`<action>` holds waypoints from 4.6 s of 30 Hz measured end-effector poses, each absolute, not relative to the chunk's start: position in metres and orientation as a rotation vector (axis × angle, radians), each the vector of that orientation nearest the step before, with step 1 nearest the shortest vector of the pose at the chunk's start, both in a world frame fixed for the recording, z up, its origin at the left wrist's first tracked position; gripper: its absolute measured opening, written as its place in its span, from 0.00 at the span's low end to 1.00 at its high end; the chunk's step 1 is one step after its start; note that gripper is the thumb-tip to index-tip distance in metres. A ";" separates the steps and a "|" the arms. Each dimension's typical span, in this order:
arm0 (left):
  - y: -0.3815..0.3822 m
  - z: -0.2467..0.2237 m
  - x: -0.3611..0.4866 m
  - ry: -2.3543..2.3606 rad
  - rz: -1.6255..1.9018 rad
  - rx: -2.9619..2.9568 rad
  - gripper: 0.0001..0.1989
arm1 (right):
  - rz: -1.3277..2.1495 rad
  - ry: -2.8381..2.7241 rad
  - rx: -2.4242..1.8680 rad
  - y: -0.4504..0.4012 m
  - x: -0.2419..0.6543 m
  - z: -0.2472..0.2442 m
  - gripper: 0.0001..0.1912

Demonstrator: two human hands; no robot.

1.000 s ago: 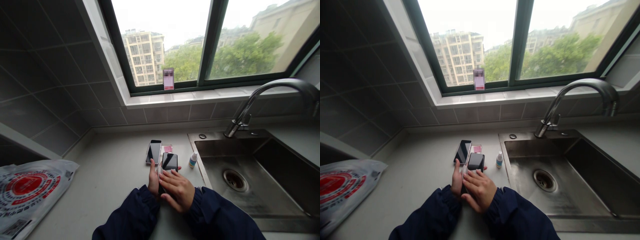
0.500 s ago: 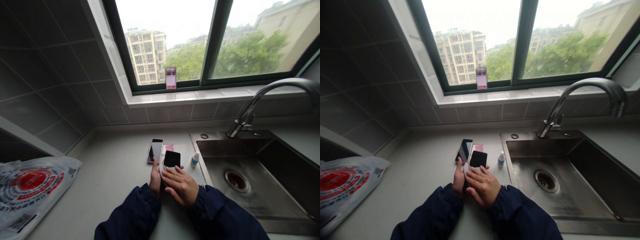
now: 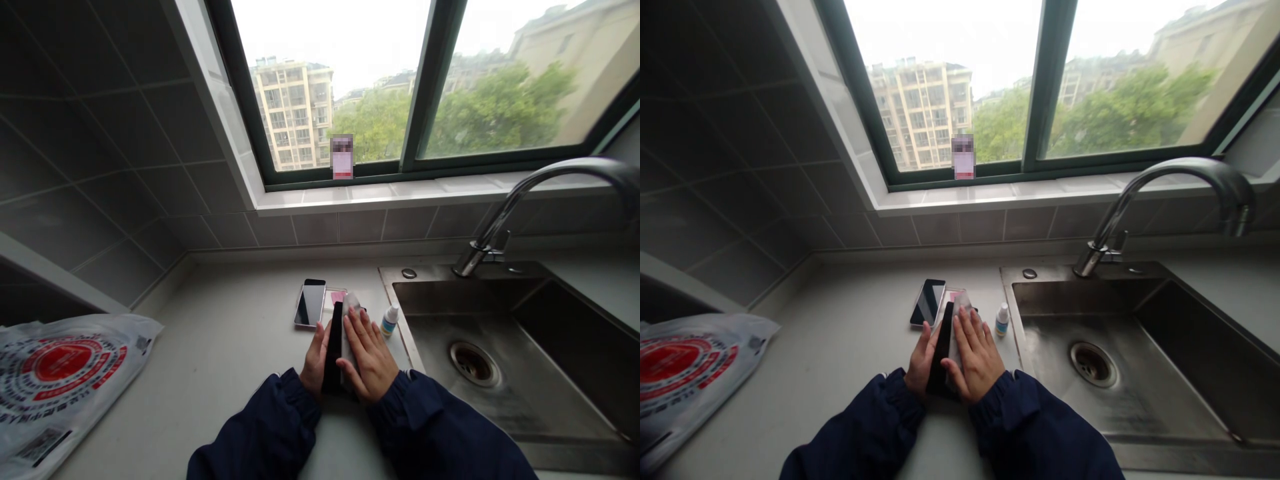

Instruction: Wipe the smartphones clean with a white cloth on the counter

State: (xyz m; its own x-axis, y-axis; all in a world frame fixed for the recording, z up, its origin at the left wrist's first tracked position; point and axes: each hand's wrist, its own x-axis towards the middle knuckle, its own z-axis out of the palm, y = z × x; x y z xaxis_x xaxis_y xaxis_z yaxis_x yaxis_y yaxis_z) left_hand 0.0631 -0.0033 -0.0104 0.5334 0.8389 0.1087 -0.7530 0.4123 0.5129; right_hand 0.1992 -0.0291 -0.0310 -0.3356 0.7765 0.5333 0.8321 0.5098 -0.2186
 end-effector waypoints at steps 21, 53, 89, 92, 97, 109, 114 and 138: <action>-0.003 -0.003 0.054 0.459 1.088 0.318 0.39 | 0.075 -2.416 -0.906 -0.038 0.192 -0.022 0.29; -0.007 -0.010 0.059 0.174 0.938 0.720 0.32 | -0.174 -2.086 -1.352 -0.031 0.197 -0.024 0.39; 0.009 -0.012 0.038 0.197 0.785 0.383 0.47 | 0.067 -2.124 -0.908 -0.045 0.194 -0.006 0.12; 0.007 -0.007 0.039 0.236 0.803 0.330 0.47 | 0.072 -2.140 -0.868 -0.047 0.191 -0.008 0.13; 0.003 -0.003 0.042 0.271 0.824 0.254 0.48 | 0.073 -2.111 -0.839 -0.047 0.186 -0.014 0.14; -0.001 -0.007 0.045 0.270 0.845 0.273 0.41 | 0.076 -2.399 -0.986 -0.052 0.179 -0.021 0.33; -0.003 -0.004 0.052 0.234 0.828 0.308 0.43 | -0.057 -2.422 -1.100 -0.048 0.184 -0.019 0.36; 0.003 -0.003 0.050 0.305 0.890 0.242 0.41 | -0.081 -2.393 -0.950 -0.044 0.186 -0.020 0.27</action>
